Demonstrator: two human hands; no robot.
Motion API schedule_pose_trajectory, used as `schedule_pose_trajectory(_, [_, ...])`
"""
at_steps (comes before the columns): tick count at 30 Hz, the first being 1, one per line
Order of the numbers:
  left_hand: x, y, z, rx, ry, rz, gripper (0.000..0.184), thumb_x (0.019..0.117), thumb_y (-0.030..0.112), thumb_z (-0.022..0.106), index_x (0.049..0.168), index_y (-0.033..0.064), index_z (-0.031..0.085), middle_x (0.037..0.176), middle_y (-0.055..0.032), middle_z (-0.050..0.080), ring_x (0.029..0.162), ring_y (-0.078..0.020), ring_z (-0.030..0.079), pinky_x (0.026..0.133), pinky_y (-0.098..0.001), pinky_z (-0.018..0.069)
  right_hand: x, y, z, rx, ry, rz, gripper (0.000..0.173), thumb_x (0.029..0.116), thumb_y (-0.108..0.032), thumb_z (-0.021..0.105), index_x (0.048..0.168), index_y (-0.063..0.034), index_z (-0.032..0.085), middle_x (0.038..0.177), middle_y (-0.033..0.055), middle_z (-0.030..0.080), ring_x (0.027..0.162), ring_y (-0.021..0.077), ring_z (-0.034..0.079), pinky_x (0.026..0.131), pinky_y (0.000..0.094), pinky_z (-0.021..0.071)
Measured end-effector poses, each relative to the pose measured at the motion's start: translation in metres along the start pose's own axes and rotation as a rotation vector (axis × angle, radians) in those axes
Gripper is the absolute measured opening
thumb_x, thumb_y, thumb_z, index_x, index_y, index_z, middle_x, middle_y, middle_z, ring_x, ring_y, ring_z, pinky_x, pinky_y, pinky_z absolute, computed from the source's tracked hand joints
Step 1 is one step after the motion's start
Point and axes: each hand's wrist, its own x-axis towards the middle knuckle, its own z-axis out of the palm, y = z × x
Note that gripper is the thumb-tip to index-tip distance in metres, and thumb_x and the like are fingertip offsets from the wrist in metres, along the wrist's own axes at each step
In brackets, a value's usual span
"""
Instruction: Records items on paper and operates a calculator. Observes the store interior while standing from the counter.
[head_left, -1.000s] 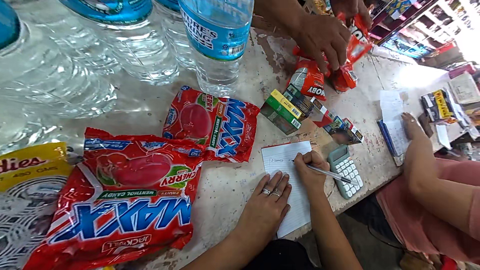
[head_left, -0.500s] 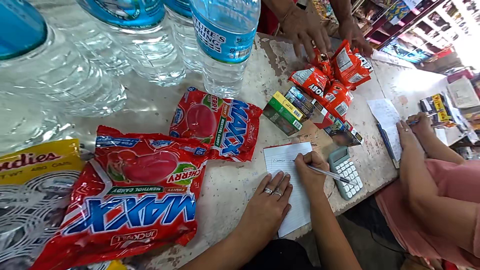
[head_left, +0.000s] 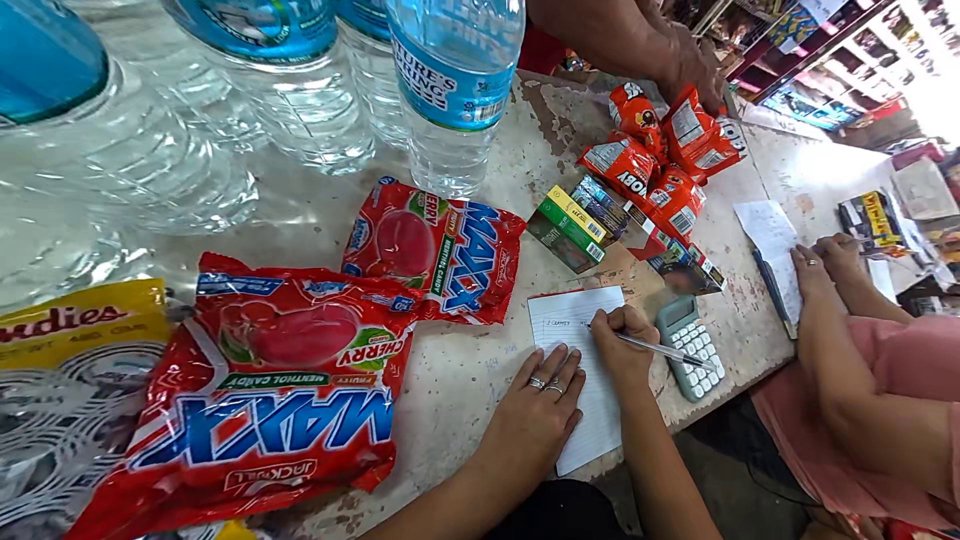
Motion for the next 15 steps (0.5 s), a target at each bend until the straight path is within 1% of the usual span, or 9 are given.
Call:
schedule_pose_trajectory(2, [0.000,0.000,-0.001,0.000,0.002,0.006,0.039,0.0954,0.027,0.061,0.127,0.0071,0.070,0.147,-0.0077,0.059,0.140,-0.0262,0.052,0.117,-0.0477,0.0384,0.000,-0.003,0.001,-0.003,-0.026,0.018,0.026,0.0787,-0.003,0.078,0.061,-0.0074,0.059,0.055,-0.0017,0.056,0.048,0.0059,0.056,0.044,0.0208,0.0476])
schedule_pose_trajectory(3, [0.000,0.000,-0.001,0.002,-0.001,0.008,0.039,0.0954,0.027,0.061,0.128,0.0070,0.070,0.147,-0.0077,0.059,0.140,-0.0262,0.052,0.117,-0.0477,0.0384,0.000,-0.002,0.001,0.003,-0.037,0.019,0.026,0.0790,-0.004,0.078,0.061,-0.0074,0.059,0.055,-0.0016,0.057,0.048,0.0058,0.056,0.044,0.0209,0.0475])
schedule_pose_trajectory(6, [0.001,0.000,-0.001,-0.002,0.001,0.007,0.038,0.0947,0.027,0.062,0.126,0.0073,0.071,0.146,-0.0071,0.060,0.140,-0.0262,0.052,0.116,-0.0478,0.0391,0.001,0.002,-0.003,0.046,0.011,0.018,0.026,0.0782,0.000,0.071,0.060,-0.0082,0.054,0.054,-0.0022,0.052,0.049,0.0058,0.053,0.044,0.0207,0.0447])
schedule_pose_trajectory(8, [0.000,-0.001,0.000,0.004,0.000,0.009,0.038,0.0948,0.027,0.061,0.126,0.0075,0.071,0.146,-0.0067,0.060,0.140,-0.0259,0.053,0.116,-0.0480,0.0394,0.006,0.005,-0.009,0.064,0.064,0.041,0.025,0.0796,0.000,0.070,0.063,-0.0085,0.054,0.055,-0.0022,0.051,0.050,0.0066,0.053,0.046,0.0212,0.0457])
schedule_pose_trajectory(10, [-0.001,-0.002,0.002,0.001,0.004,0.013,0.039,0.0951,0.028,0.061,0.126,0.0074,0.071,0.146,-0.0066,0.060,0.140,-0.0260,0.052,0.116,-0.0479,0.0389,0.012,0.006,-0.019,0.082,0.066,0.092,0.026,0.0828,-0.002,0.073,0.065,-0.0071,0.056,0.056,-0.0001,0.055,0.049,0.0092,0.056,0.045,0.0237,0.0489])
schedule_pose_trajectory(12, [-0.002,-0.002,0.003,-0.002,0.016,0.021,0.038,0.0959,0.028,0.058,0.125,0.0071,0.072,0.145,-0.0068,0.062,0.139,-0.0263,0.053,0.116,-0.0479,0.0393,0.014,0.004,-0.028,0.112,0.025,0.167,0.026,0.0844,-0.006,0.079,0.068,-0.0053,0.059,0.058,0.0023,0.060,0.048,0.0114,0.059,0.044,0.0259,0.0517])
schedule_pose_trajectory(14, [-0.002,-0.001,0.003,-0.004,0.018,0.023,0.038,0.0967,0.028,0.056,0.124,0.0068,0.072,0.143,-0.0069,0.063,0.138,-0.0268,0.054,0.115,-0.0483,0.0398,0.011,0.002,-0.032,0.116,0.006,0.205,0.026,0.0809,-0.008,0.083,0.070,-0.0055,0.060,0.060,0.0019,0.061,0.049,0.0099,0.059,0.044,0.0249,0.0513])
schedule_pose_trajectory(15, [-0.003,-0.001,0.004,-0.002,0.017,0.022,0.039,0.0972,0.029,0.055,0.124,0.0068,0.073,0.143,-0.0068,0.063,0.137,-0.0270,0.055,0.115,-0.0485,0.0403,0.009,0.004,-0.032,0.116,0.013,0.192,0.026,0.0796,-0.007,0.084,0.069,-0.0059,0.060,0.060,0.0015,0.061,0.049,0.0092,0.059,0.044,0.0243,0.0511])
